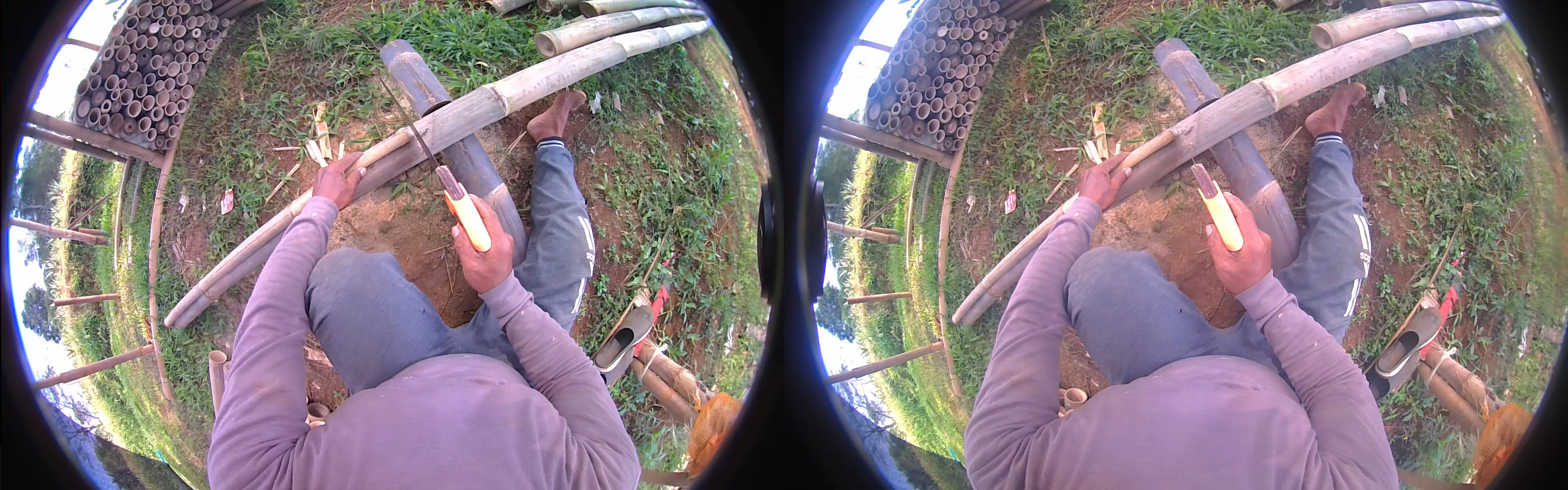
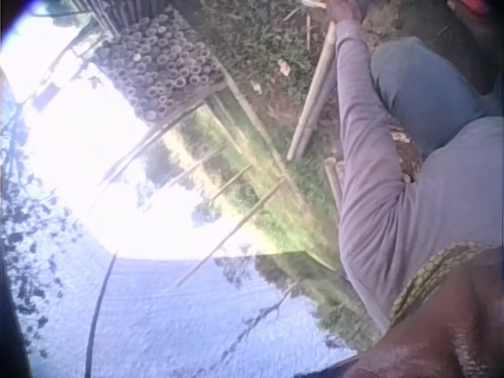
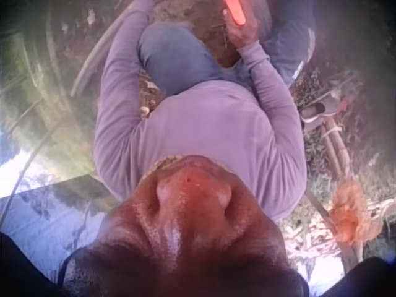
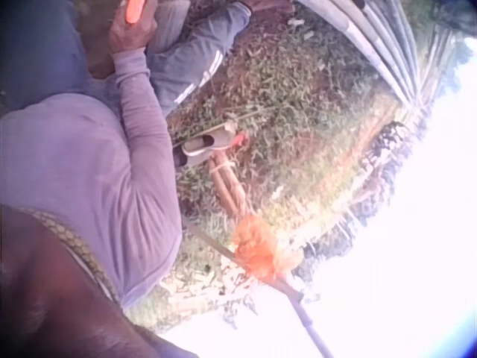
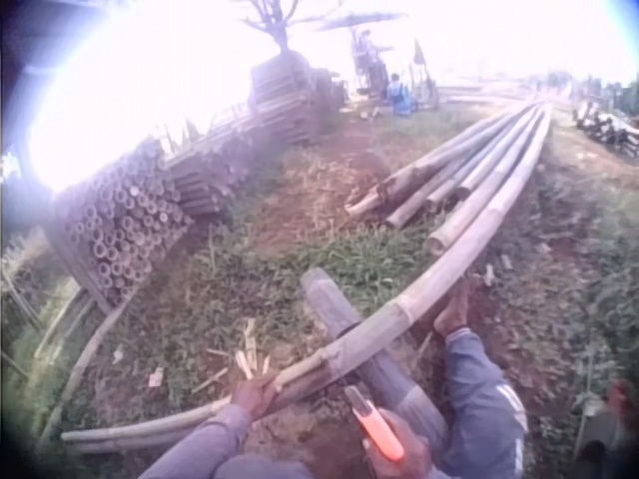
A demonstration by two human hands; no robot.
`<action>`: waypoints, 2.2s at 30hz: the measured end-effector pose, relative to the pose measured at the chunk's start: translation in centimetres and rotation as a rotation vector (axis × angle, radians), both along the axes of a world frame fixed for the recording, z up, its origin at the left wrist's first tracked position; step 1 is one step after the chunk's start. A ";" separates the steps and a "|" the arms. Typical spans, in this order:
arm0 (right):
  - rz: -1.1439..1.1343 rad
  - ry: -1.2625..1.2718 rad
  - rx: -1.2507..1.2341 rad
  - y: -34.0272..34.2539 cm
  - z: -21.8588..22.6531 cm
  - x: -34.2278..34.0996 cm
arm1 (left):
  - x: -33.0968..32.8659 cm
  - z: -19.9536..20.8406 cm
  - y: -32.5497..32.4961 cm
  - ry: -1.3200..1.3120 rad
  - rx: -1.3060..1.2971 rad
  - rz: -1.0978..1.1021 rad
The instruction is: The person sits on the ground and uses a hand saw to cut long bamboo poles into shorter sections. They position each pole on a support, saw through it, and then move the cut pieces aside.
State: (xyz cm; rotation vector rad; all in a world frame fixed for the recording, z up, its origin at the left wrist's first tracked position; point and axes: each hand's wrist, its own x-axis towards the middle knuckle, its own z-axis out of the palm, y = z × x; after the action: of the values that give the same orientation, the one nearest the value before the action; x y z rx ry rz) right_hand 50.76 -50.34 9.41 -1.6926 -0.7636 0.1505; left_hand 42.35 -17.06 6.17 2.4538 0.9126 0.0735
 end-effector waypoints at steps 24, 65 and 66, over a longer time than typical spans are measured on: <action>0.011 -0.045 -0.063 4.9 0.3 2.9 | 0.2 -1.9 0.6 0.022 0.024 0.027; 0.007 0.100 -0.162 -8.4 3.0 -5.8 | -12.8 -2.9 4.5 0.353 0.289 0.061; 0.007 0.140 -0.156 -7.7 2.8 -5.5 | -12.7 -3.0 4.2 0.329 0.303 0.063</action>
State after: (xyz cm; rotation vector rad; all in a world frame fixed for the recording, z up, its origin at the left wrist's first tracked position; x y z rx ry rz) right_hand 45.25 -58.04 12.25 -1.8061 -0.6676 0.3377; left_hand 29.65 -12.86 3.21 2.7690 1.1933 -0.1899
